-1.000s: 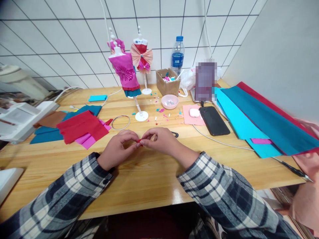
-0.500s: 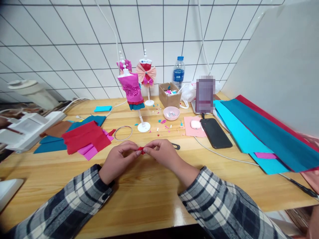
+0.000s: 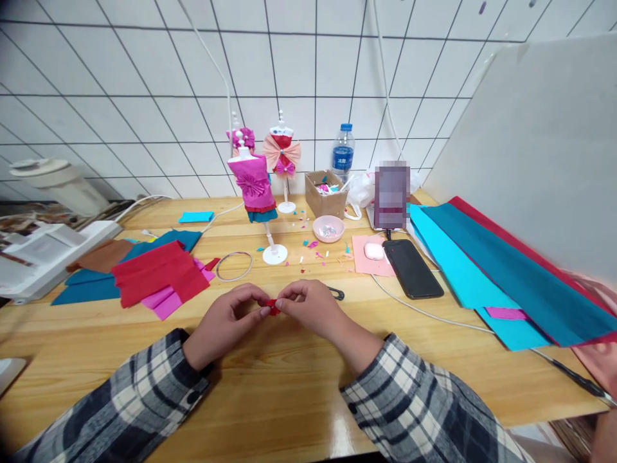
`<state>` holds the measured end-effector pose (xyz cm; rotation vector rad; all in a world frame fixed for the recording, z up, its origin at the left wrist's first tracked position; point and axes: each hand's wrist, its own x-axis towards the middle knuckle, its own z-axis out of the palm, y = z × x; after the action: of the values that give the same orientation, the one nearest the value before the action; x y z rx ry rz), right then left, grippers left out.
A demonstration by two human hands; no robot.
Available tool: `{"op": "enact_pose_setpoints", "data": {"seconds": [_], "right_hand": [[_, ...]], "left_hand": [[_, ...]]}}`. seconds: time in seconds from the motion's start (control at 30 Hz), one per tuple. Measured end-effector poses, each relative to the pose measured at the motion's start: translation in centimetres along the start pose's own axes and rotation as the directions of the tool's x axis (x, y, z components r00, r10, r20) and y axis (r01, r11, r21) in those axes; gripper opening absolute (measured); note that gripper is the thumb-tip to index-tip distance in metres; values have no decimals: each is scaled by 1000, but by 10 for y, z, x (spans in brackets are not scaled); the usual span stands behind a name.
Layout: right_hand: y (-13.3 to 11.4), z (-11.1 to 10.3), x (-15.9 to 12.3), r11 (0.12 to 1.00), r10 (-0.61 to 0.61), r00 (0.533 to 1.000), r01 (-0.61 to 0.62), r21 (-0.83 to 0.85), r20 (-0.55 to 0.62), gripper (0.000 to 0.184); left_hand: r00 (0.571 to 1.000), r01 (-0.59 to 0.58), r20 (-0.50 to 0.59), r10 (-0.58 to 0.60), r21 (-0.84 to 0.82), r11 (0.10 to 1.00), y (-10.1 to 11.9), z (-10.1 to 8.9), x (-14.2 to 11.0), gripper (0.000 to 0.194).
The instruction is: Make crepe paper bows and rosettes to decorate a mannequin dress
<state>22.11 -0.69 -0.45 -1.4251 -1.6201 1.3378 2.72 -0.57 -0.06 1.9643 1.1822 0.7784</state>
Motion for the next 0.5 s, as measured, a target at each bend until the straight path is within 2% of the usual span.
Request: {"op": "enact_pose_setpoints", "data": {"seconds": [0.1, 0.27, 0.5], "right_hand": [[-1, 1, -1, 998, -21, 1000, 21, -54, 9, 13], [-2, 3, -1, 996, -55, 997, 58, -66, 52, 9], [-3, 5, -1, 983, 75, 991, -92, 161, 107, 31]], "left_hand": [[999, 33, 16, -32, -39, 999, 3, -1, 0, 19], [1000, 3, 13, -2, -49, 999, 5, 0, 0, 14], [985, 143, -73, -157, -169, 975, -3, -1, 2, 19]]}}
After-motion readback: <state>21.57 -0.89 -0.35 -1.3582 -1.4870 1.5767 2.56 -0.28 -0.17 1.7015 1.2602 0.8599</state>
